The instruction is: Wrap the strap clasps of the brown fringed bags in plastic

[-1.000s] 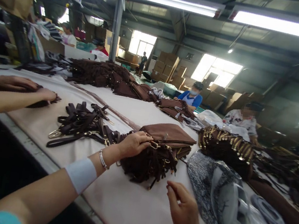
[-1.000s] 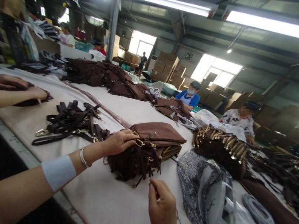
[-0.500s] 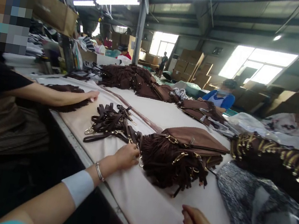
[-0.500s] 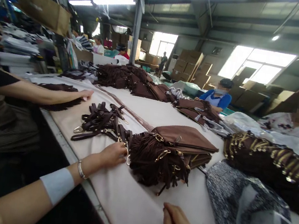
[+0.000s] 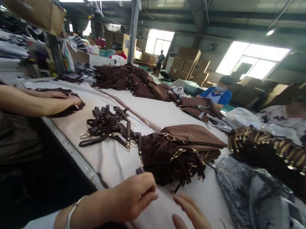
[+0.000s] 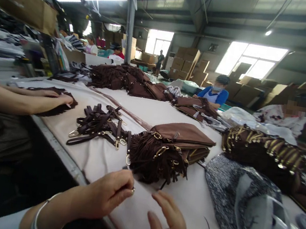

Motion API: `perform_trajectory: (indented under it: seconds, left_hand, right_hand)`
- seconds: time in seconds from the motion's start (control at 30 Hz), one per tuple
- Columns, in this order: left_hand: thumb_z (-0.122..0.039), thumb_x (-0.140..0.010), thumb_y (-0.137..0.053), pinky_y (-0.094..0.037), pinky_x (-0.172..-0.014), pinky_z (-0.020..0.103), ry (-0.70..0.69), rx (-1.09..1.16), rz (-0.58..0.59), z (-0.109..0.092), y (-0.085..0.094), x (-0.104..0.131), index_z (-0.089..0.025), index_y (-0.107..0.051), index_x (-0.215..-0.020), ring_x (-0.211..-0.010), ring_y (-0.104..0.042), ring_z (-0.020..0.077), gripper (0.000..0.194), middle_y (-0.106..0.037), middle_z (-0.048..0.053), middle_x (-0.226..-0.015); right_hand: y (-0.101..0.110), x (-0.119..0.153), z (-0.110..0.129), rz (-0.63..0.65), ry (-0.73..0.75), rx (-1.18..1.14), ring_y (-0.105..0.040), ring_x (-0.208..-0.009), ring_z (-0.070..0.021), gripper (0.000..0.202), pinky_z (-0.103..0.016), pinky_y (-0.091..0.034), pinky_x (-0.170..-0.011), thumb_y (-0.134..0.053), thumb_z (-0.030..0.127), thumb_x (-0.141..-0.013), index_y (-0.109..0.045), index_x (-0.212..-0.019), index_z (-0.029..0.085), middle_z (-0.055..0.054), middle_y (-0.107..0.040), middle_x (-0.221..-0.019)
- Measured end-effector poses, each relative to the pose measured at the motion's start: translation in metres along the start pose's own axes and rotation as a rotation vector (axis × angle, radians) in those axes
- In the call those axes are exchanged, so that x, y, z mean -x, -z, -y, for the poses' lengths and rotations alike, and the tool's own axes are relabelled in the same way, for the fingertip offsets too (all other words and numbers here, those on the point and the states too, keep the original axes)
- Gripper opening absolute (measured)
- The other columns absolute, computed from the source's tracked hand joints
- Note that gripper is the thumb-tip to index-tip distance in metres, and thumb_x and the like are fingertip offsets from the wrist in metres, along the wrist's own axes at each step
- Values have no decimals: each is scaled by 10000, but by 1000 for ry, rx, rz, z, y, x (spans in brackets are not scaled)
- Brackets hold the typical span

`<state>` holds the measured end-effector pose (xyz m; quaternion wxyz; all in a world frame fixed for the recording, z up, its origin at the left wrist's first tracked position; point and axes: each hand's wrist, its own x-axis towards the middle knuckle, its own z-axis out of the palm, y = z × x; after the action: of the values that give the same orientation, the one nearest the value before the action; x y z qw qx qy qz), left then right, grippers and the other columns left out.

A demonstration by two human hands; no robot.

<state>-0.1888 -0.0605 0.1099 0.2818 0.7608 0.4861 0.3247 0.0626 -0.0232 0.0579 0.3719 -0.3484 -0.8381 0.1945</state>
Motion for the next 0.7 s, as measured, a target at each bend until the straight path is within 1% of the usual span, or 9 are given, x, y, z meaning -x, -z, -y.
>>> perform_trajectory:
  seconds: [0.07,0.1,0.17,0.23,0.27,0.37,0.43,0.57,0.7]
  left_hand:
    - [-368,-955,-418,-424,-562,244,103,385,19,-23,-12,-9,-196,-500,-853,-565,-506,119,217,-550,0,-652]
    - [-406,-949,-429,-395,-511,230,153,537,8,-30,-17,-16,-198,-492,-836,-502,-467,103,244,-518,-25,-594]
    - [-457,-915,-481,-343,-458,215,242,711,-46,-35,-28,-31,-195,-494,-794,-445,-410,85,289,-476,-52,-533]
    - [-471,-868,-546,-315,-448,211,319,723,-111,-32,-39,-46,-184,-518,-741,-439,-390,78,315,-472,-52,-514]
    - [-471,-850,-564,-303,-444,211,357,705,-126,-30,-44,-51,-179,-528,-713,-436,-384,76,325,-473,-49,-505]
    - [-485,-819,-577,-267,-424,214,437,705,-120,-24,-59,-63,-169,-553,-674,-417,-362,74,348,-467,-45,-485]
    - [-501,-808,-577,-253,-415,215,454,759,-106,-24,-66,-68,-170,-552,-675,-414,-351,75,357,-455,-48,-478]
    - [-480,-825,-562,-258,-416,213,427,767,-116,-28,-73,-74,-176,-522,-664,-419,-346,74,347,-441,-52,-473]
    - [-437,-868,-547,-353,-473,214,258,606,-153,-30,-71,-75,-164,-568,-762,-487,-432,86,294,-506,-32,-562]
  right_hand:
    - [-2,-8,18,15,-12,-100,-599,-1175,-303,520,-423,-535,-956,-689,369,-801,-589,-1292,229,-135,-624,-1287]
    - [-4,-12,25,5,-53,-164,-604,-1166,-301,580,-428,-538,-950,-698,369,-796,-547,-1335,220,-138,-621,-1291]
    - [-6,-15,34,-53,-197,-286,-710,-925,-246,541,-356,-614,-774,-644,352,-849,-516,-1349,189,-127,-710,-1110]
    - [-5,-16,35,-127,-292,-305,-701,-634,-182,420,-276,-605,-569,-573,332,-901,-560,-1288,167,-76,-742,-851]
    - [-2,-15,34,-153,-283,-260,-684,-590,-175,375,-267,-592,-540,-564,330,-905,-594,-1242,170,-63,-732,-790]
    - [10,-12,26,-181,-142,-16,-702,-758,-211,282,-300,-595,-681,-598,308,-874,-663,-1126,198,-88,-729,-888]
    - [18,-10,21,-190,-100,101,-697,-795,-213,240,-302,-581,-714,-573,277,-886,-667,-1092,198,-96,-724,-917]
    - [26,-10,16,-202,-27,254,-670,-704,-195,227,-288,-552,-651,-514,225,-905,-645,-1081,167,-80,-699,-817]
    - [30,-13,16,-172,21,248,-642,-653,-176,204,-270,-518,-620,-494,218,-917,-655,-1023,153,-64,-668,-754]
